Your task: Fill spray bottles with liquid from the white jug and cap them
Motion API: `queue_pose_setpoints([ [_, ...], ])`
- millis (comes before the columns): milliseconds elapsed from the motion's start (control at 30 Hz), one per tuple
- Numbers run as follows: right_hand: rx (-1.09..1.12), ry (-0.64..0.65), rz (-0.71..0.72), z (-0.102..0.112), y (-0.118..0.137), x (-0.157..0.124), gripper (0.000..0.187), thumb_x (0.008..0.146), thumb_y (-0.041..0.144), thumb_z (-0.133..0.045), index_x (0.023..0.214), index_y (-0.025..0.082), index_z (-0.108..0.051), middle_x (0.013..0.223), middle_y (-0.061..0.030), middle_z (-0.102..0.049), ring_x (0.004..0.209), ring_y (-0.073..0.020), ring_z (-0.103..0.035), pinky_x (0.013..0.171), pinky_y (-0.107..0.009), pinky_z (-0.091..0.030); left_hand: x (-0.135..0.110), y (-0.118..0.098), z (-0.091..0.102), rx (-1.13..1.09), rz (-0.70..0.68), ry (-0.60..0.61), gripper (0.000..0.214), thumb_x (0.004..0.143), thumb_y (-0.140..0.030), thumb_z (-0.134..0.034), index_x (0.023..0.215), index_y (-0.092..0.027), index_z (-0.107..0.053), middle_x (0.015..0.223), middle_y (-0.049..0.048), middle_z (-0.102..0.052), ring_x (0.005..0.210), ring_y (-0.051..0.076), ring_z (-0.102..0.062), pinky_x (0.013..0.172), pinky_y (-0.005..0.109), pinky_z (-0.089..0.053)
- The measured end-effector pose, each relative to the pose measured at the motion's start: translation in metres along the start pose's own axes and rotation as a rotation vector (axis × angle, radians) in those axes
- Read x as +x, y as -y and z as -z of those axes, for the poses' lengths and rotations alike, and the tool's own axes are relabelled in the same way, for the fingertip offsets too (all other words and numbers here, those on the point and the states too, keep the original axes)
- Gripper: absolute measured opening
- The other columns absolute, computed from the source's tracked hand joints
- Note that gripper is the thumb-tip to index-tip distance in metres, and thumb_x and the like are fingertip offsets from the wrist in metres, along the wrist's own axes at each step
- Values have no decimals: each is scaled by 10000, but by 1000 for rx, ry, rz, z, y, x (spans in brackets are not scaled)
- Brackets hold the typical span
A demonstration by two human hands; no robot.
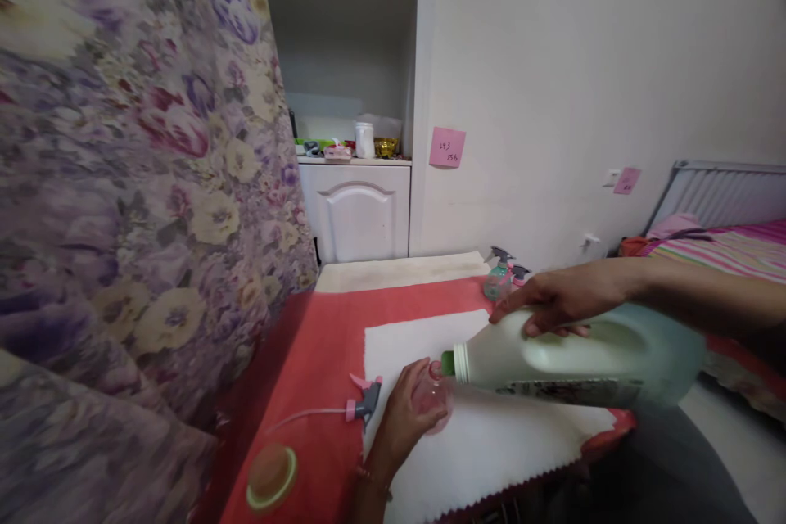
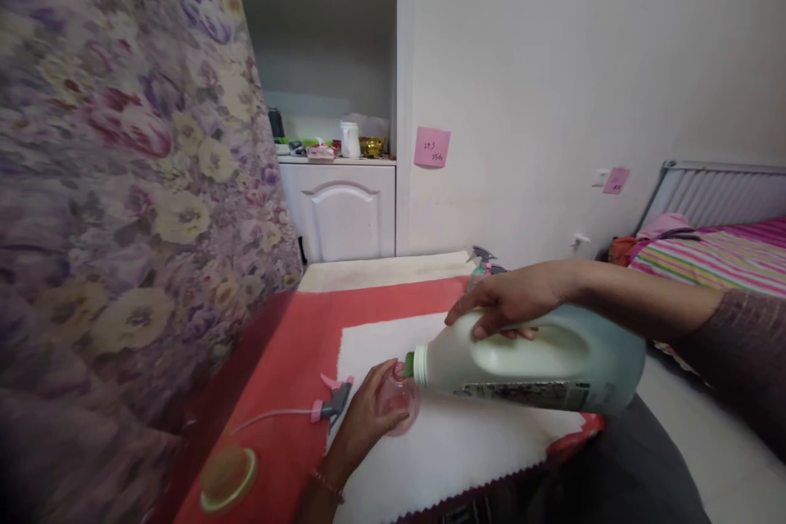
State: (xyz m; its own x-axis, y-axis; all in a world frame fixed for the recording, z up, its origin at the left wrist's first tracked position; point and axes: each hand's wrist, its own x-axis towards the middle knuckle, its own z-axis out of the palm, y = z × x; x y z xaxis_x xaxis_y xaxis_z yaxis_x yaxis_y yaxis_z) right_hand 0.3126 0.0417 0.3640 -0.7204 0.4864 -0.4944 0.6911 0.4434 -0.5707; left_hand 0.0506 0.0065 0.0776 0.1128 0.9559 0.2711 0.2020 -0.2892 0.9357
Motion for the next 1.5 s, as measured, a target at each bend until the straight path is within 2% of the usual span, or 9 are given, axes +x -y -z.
queue_pose_setpoints([
  [600,35,-11,0,-1,3,-1,498,870,400,-610,1320,193,-560,663,15,-537,508,-96,-484,420,-181,-442,0,-3,0,-10,10,-6,701,628,-172,-745,1292,-190,-521,1329,116,-544,1282,287,-471,1126,429,-311],
  [833,29,8,-21,0,2,-1,522,886,379,-586,1372,208,-503,679,20,-529,519,-93,-490,439,-179,-449,1,-3,-1,13,13,-15,710,612,-116,-729,1289,-196,-531,1327,106,-551,1281,278,-475,1128,427,-317],
  [1100,15,18,-20,0,8,-1,519,886,379,-584,1361,183,-512,685,25,-521,512,-82,-482,438,-170,-445,0,-2,-1,16,21,-15,718,606,-87,-721,1288,-208,-531,1331,97,-551,1280,272,-474,1130,419,-314],
  [1333,32,-15,-1,-1,3,-1,523,859,440,-613,1321,200,-559,681,9,-566,500,-94,-492,430,-188,-453,1,0,-1,21,14,-13,721,612,-79,-714,1294,-215,-525,1337,88,-548,1282,265,-472,1131,411,-315],
  [1500,23,-7,-19,-1,7,-2,500,874,400,-603,1323,186,-557,661,14,-544,484,-85,-477,423,-183,-438,0,-4,-1,0,16,-15,710,615,-103,-721,1293,-200,-534,1326,95,-556,1277,277,-480,1125,417,-323],
])
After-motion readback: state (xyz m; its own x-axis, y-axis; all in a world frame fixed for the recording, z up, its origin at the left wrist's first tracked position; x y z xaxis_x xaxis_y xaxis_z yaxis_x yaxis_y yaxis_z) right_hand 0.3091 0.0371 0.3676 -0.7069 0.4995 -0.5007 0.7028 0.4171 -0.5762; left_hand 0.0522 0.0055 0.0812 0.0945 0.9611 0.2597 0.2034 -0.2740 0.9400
